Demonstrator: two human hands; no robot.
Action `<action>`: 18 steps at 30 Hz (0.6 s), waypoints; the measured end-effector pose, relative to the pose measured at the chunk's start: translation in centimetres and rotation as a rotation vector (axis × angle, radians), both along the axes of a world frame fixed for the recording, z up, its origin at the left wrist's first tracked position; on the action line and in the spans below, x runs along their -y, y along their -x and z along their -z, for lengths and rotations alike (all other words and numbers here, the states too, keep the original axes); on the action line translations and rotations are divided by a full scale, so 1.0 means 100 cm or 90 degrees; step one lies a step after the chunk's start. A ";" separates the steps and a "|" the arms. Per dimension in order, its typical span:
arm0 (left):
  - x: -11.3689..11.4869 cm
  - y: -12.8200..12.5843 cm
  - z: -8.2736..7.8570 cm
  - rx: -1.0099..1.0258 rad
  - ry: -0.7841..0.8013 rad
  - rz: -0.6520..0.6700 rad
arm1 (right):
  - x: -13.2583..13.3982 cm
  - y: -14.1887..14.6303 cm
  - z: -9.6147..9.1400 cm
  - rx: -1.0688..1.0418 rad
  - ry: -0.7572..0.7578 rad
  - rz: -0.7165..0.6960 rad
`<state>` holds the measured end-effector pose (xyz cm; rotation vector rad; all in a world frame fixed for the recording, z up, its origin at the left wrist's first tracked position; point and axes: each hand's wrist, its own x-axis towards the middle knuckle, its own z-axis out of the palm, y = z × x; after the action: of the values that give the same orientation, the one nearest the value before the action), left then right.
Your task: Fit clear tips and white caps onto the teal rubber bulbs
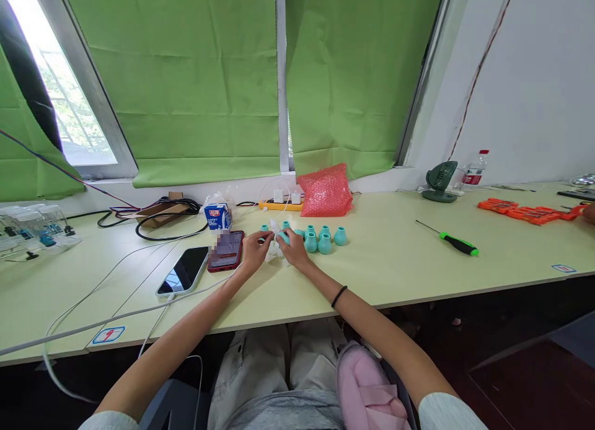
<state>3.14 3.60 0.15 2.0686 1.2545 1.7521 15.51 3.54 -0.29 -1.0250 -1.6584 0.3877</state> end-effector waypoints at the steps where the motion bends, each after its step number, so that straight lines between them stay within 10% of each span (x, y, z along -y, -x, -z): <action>1: 0.000 0.000 0.000 -0.002 0.001 0.002 | 0.000 0.000 0.000 0.002 0.001 0.002; 18: 0.002 0.002 -0.003 -0.073 0.026 0.048 | 0.005 -0.005 -0.012 0.002 0.028 -0.022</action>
<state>2.92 3.44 0.43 2.1904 1.2147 1.5833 15.98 3.01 0.94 -1.0305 -1.6783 0.4473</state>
